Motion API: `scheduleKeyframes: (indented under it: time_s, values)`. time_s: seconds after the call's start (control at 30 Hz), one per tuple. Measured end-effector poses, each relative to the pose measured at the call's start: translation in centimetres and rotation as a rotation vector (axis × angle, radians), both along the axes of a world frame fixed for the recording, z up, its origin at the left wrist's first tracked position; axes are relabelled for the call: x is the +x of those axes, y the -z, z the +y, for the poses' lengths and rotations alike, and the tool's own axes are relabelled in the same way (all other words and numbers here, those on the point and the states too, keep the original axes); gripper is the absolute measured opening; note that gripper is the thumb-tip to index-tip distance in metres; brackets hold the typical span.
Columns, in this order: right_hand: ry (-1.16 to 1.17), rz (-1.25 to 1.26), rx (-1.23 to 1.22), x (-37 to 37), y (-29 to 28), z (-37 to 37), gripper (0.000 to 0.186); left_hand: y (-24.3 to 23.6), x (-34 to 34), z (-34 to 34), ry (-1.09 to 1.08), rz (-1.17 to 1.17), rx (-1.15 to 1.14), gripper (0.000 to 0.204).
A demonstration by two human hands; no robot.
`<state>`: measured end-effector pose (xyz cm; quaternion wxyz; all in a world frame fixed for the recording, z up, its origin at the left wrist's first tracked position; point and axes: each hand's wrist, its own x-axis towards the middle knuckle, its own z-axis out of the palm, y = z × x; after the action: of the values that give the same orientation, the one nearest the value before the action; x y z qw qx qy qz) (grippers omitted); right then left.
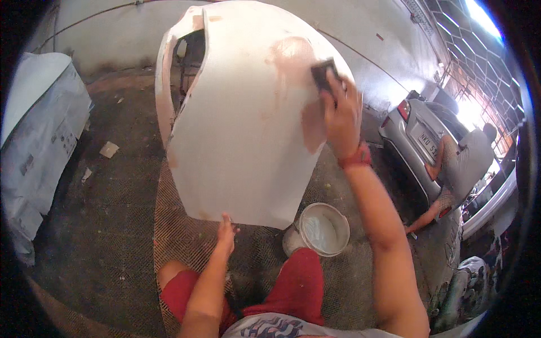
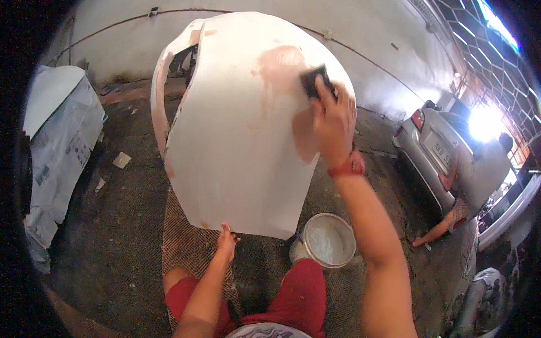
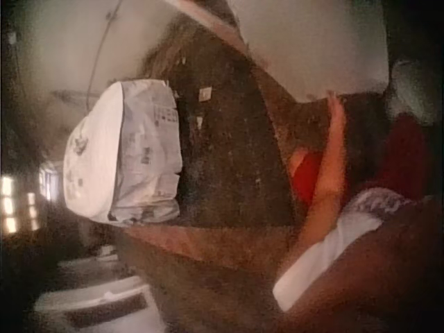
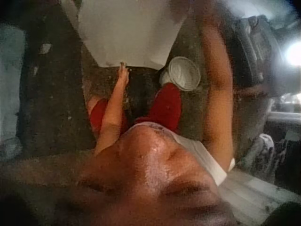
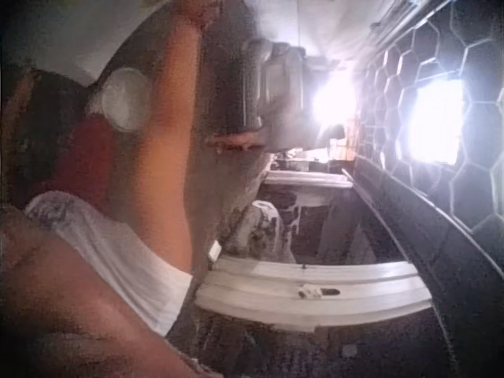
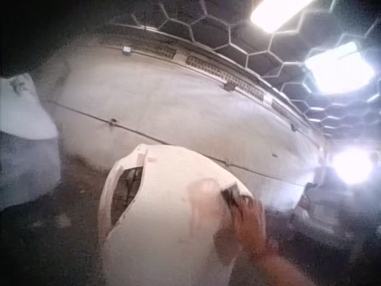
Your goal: The person sands a white car fender with a sanding block, repeatedly dipping the block into a bucket of water. The person repositions the fender and continues sanding different areas.
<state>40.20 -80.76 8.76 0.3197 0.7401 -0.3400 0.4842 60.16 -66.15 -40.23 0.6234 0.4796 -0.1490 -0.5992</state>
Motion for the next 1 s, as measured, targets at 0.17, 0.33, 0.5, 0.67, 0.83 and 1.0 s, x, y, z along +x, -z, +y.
scheduleKeyframes:
  time_s: [0.17, 0.33, 0.5, 0.67, 0.83, 1.0]
  values:
    - [0.024, 0.030, -0.024, -0.4, -3.4, -0.6, 0.047, 0.2, -1.2, 0.1, -0.002, -0.014, -0.004, 0.092]
    - [0.024, -0.016, 0.140, 0.2, -7.6, -3.5, 0.046, -1.0, -1.8, -1.6, 0.007, -0.003, -0.072, 0.086]
    - [-0.063, 0.091, -0.171, 0.2, 1.3, 0.1, 0.058, -0.3, -0.5, -1.3, -0.001, -0.011, -0.052, 0.082]
    - [0.023, 0.054, -0.036, 0.5, -9.0, -5.7, 0.043, -1.7, -4.5, -1.3, 0.033, 0.028, -0.041, 0.080]
    - [-0.020, 0.091, -0.169, 4.2, -0.3, 0.3, 0.053, 0.5, -1.3, -2.2, -0.019, 0.001, -0.085, 0.080]
    - [-0.089, 0.124, -0.082, 4.8, -1.7, 1.4, 0.060, 2.1, -0.9, -1.8, 0.011, -0.025, 0.020, 0.080]
